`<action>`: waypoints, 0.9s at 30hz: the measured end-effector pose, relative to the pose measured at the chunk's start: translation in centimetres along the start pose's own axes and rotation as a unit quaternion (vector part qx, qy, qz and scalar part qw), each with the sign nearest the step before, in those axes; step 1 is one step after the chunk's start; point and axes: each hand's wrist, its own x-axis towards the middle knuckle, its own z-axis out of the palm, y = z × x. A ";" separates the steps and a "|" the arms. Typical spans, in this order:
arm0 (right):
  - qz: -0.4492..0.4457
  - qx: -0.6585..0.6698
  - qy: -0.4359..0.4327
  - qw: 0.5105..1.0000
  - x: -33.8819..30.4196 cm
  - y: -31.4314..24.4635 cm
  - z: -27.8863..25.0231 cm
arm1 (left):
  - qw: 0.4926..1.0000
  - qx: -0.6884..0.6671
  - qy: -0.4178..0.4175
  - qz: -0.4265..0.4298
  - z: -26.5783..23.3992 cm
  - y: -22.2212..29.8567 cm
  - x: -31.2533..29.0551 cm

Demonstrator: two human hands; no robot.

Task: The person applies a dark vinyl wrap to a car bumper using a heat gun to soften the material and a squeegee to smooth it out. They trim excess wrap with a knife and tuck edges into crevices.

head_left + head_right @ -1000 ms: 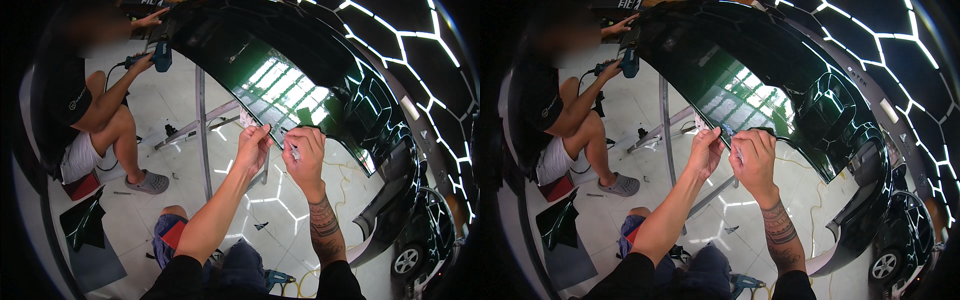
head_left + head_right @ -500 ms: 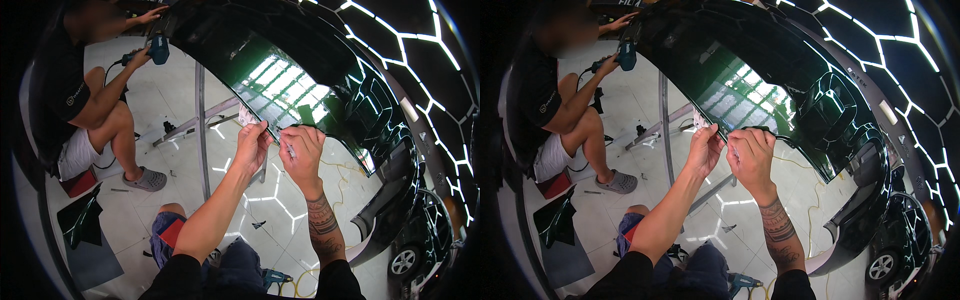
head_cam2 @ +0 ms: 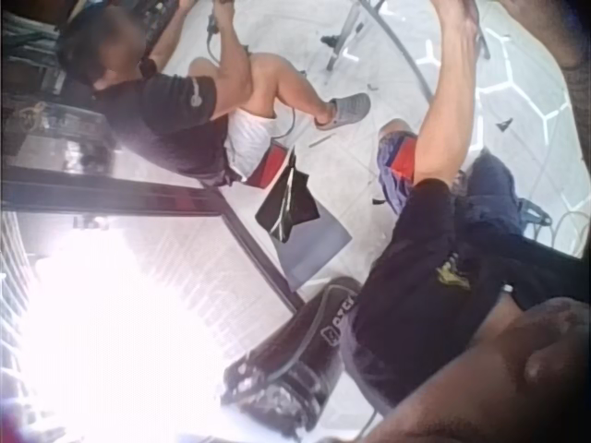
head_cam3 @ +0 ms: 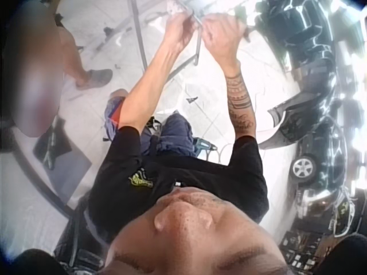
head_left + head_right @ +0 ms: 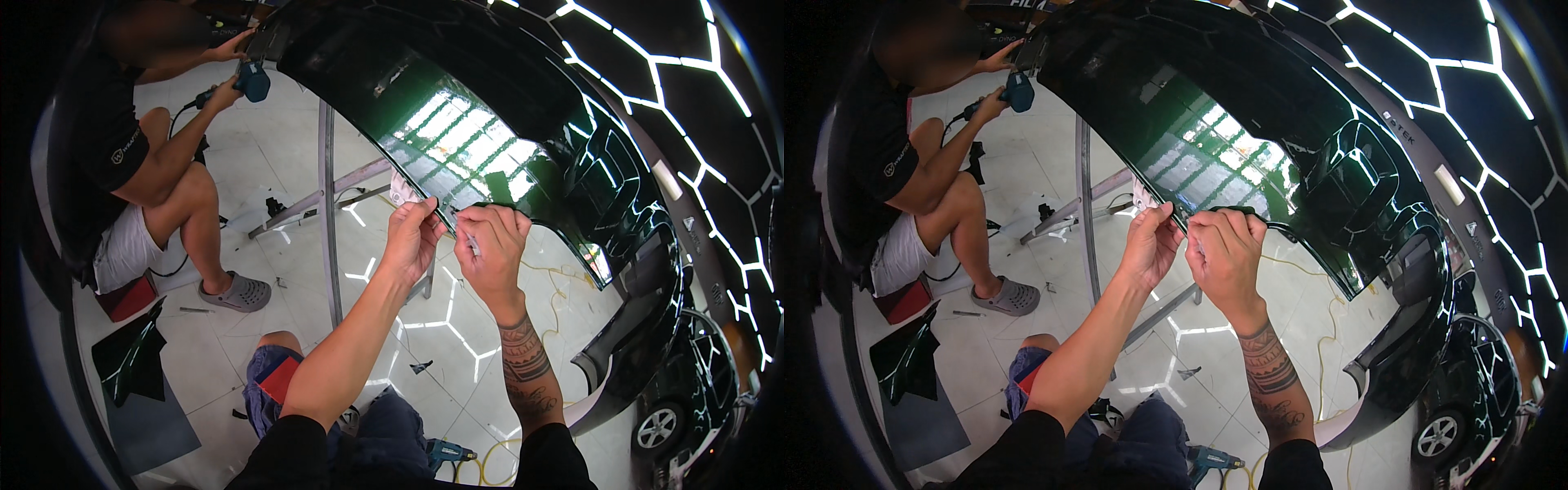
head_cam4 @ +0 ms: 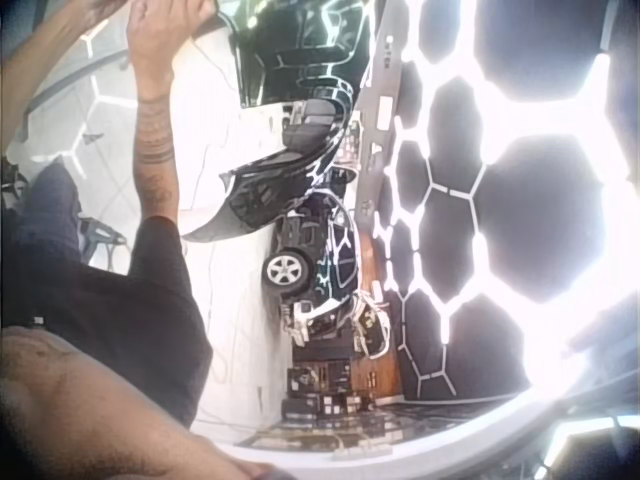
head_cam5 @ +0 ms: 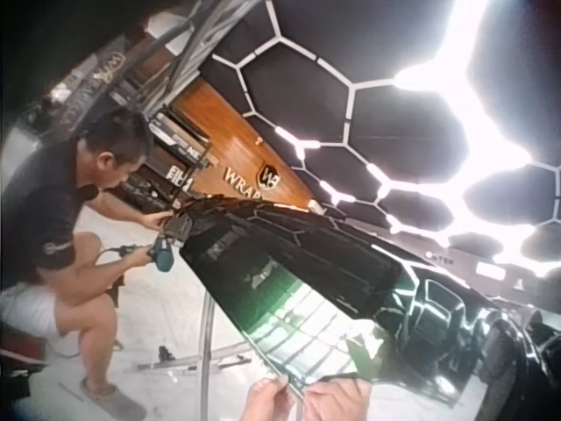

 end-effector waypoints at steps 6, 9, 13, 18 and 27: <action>-0.001 -0.005 0.001 1.000 0.0 0.0 0.0 | 1.000 -0.016 0.018 -0.008 0.1 -0.2 0.3; 0.000 -0.006 0.000 1.000 0.1 -0.1 0.0 | 1.000 -0.007 0.019 0.000 -0.1 -0.4 0.5; 0.002 -0.009 -0.002 1.000 0.1 0.0 0.0 | 1.000 0.000 0.030 0.002 -0.1 -0.7 0.7; 0.005 -0.002 -0.001 1.000 0.1 0.0 0.1 | 1.000 0.010 0.028 0.004 -0.1 -0.6 0.6; 0.005 -0.002 -0.005 1.000 -0.1 0.2 0.1 | 1.000 0.009 0.030 -0.003 -0.1 -0.6 0.6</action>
